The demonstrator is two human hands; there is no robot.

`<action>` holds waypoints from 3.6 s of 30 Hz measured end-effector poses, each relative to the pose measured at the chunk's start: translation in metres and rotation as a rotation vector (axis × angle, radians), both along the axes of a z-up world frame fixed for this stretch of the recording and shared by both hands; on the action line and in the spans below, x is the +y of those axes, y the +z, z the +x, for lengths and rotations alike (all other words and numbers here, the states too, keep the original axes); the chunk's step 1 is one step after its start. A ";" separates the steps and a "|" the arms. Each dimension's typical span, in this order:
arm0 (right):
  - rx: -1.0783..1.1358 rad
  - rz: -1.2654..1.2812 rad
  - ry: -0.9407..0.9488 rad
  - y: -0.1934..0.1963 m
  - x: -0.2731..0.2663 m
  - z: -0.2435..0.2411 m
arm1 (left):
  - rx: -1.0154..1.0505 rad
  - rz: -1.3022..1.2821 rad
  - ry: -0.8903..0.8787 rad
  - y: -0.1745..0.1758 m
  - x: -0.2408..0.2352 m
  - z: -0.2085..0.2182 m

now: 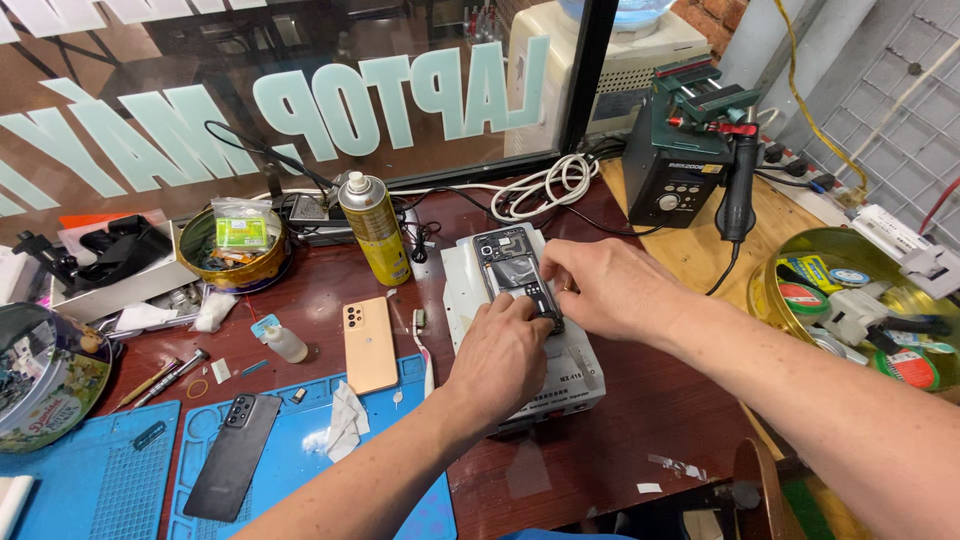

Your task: The person uses a wooden stick to repeatedly press and scrape the internal components of a disassembled smartphone placed on a white box. The person then picks up a small black rectangular component and places it onto the phone's motherboard before continuing to press internal parts with the stick.

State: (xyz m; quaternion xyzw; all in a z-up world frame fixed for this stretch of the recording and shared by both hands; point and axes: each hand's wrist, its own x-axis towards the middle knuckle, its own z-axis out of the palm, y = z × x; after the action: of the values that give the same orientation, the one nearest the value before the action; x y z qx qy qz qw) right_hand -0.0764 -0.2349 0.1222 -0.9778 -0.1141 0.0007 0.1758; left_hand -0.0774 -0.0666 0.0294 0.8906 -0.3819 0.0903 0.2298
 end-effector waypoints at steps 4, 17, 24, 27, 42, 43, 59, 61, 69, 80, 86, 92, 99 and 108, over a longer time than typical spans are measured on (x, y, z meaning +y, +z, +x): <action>0.024 -0.110 -0.090 0.003 -0.002 0.003 | -0.006 0.021 0.003 0.001 -0.004 0.002; 0.072 -0.124 -0.157 0.009 0.005 0.000 | 0.015 0.000 0.021 0.003 -0.003 0.000; 0.018 -0.053 -0.143 -0.002 0.004 0.003 | 0.027 0.026 0.026 0.006 -0.002 -0.001; -0.004 0.006 -0.094 -0.007 0.001 0.005 | 0.071 -0.091 0.031 0.000 0.001 0.001; -0.159 0.167 -0.112 0.005 0.010 -0.006 | 0.645 -0.316 0.580 -0.081 0.054 0.091; -0.171 0.187 -0.110 0.005 0.009 -0.006 | 0.613 -0.312 0.539 -0.080 0.050 0.091; -0.162 0.274 -0.192 -0.006 -0.010 -0.001 | 0.295 -0.188 0.506 -0.074 0.022 0.075; -0.145 0.293 -0.209 -0.006 -0.012 -0.001 | 0.323 -0.219 0.508 -0.085 0.023 0.079; -0.030 0.374 -0.294 -0.005 -0.016 -0.001 | 0.589 -0.433 0.498 -0.107 0.038 0.106; -0.017 0.460 -0.347 -0.002 -0.015 -0.006 | 1.085 -0.964 0.477 -0.062 0.058 0.102; 0.044 1.128 -0.222 0.010 -0.004 -0.001 | 1.404 -1.374 0.132 -0.019 0.071 0.075; 0.060 1.266 -0.068 0.026 0.012 -0.007 | 1.485 -1.407 -0.214 0.015 0.063 0.050; 0.058 1.239 -0.070 0.035 0.018 -0.014 | 1.480 -1.428 -0.239 0.025 0.059 0.042; 0.065 1.223 -0.109 0.033 0.012 -0.022 | 1.472 -1.393 -0.248 0.024 0.053 0.040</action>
State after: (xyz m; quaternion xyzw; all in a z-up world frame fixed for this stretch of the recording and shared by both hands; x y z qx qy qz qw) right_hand -0.0980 -0.2227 0.1554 -0.7035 -0.0385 -0.0443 0.7083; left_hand -0.0374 -0.0134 0.0535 0.3477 -0.0978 -0.3018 0.8823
